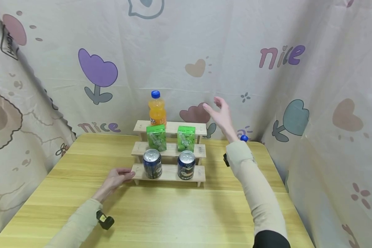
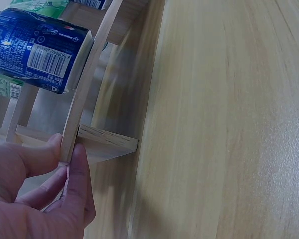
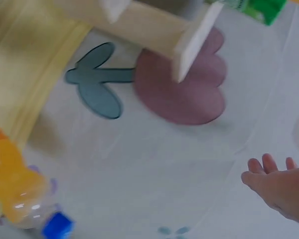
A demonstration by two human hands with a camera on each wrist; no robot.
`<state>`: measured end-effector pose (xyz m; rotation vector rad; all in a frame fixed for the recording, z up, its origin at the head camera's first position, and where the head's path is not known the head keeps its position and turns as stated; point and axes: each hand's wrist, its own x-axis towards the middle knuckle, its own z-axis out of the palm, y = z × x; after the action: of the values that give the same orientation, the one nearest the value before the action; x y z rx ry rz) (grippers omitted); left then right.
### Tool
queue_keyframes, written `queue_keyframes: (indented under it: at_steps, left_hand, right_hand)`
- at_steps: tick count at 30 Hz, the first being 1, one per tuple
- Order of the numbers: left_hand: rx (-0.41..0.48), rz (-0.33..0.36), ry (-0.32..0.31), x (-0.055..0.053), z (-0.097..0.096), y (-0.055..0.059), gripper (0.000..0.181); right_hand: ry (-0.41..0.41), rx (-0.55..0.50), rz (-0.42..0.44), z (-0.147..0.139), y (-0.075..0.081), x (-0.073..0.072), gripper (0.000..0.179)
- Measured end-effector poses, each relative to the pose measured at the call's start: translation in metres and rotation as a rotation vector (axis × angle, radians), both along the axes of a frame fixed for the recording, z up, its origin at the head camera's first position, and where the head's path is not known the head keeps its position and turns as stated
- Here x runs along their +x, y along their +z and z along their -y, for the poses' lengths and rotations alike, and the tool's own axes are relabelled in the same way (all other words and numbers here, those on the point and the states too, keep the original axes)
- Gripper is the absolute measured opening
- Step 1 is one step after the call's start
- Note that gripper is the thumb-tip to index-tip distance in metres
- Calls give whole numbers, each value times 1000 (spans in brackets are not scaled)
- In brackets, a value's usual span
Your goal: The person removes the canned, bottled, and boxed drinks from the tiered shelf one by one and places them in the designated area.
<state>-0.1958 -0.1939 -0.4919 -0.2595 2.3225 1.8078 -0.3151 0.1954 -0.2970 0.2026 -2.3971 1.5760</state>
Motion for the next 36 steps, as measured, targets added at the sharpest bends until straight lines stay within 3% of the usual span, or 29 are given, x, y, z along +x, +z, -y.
queue_keyframes:
  at_steps: [8,14,36]
  left_hand:
    - [-2,2,4,0,1,0,44]
    - [0,3,8,0,1,0,44]
    - [14,-10,3,1,-1,2,42]
  right_hand:
    - [145,19,32,40,23,-3,70]
    - [196,66,67,67,32,-4,66]
    - [304,20,155,126,23,-14,64]
